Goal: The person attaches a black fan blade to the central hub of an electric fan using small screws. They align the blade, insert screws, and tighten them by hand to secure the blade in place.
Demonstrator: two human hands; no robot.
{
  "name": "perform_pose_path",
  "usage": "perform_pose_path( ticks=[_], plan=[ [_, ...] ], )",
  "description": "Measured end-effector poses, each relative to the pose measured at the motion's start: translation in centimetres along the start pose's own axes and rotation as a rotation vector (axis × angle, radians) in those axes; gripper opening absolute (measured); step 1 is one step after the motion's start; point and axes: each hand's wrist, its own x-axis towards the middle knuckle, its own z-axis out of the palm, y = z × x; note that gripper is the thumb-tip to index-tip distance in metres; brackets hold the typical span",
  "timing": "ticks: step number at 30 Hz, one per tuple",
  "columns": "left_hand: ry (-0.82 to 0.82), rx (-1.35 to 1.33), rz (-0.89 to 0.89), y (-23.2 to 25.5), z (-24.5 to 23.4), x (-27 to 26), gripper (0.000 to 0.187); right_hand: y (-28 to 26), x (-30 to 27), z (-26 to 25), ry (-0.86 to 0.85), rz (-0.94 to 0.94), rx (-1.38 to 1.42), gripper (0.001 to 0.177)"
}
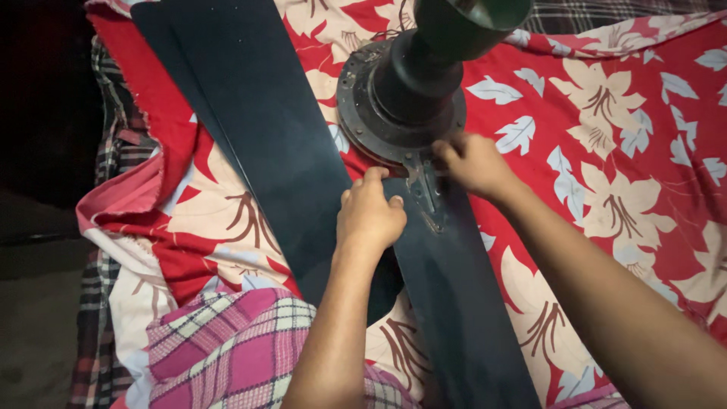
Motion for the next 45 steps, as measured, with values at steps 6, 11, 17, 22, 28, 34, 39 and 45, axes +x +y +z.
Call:
perform_pose_path(
  ticks=[6,11,17,22,28,34,39,45],
  plan=[
    [-0.001,0.009,-0.001,0.2,-0.1,0.0,0.056,2.3,0.0,1.0,-0.002,0.238,0.477,0.025],
    [-0.001,0.008,-0.008,0.2,-0.2,0.0,0.056,3.6,-1.3,1.3,0.058,0.266,0.796,0.021],
    [0.008,0.015,-0.015,0.3,-0.1,0.0,0.055,1.1,-2.0,0.0,0.109,0.409,0.631,0.021],
    [0.021,0.012,-0.002,0.0,0.1,0.1,0.054,-1.1,-1.3,1.0,0.002,0.607,0.438,0.031],
    [0.063,0.027,-0.005,-0.2,-0.2,0.1,0.049,1.9,-1.2,1.9,0.098,0.651,0.790,0.015],
    [0.201,-0.137,0.067,-0.2,0.5,-0.7,0.032,3.3,-6.4,-0.8,0.124,0.419,0.755,0.018],
    [-0.261,-0.759,-0.105,-0.3,3.1,-2.0,0.036,-1.1,-12.8,-1.5,-0.047,0.004,0.343,0.021],
    [-0.666,-1.461,-0.221,-0.6,4.0,-7.0,0.059,-7.9,-19.5,-4.7,-0.011,-0.150,-0.106,0.022]
  ],
)
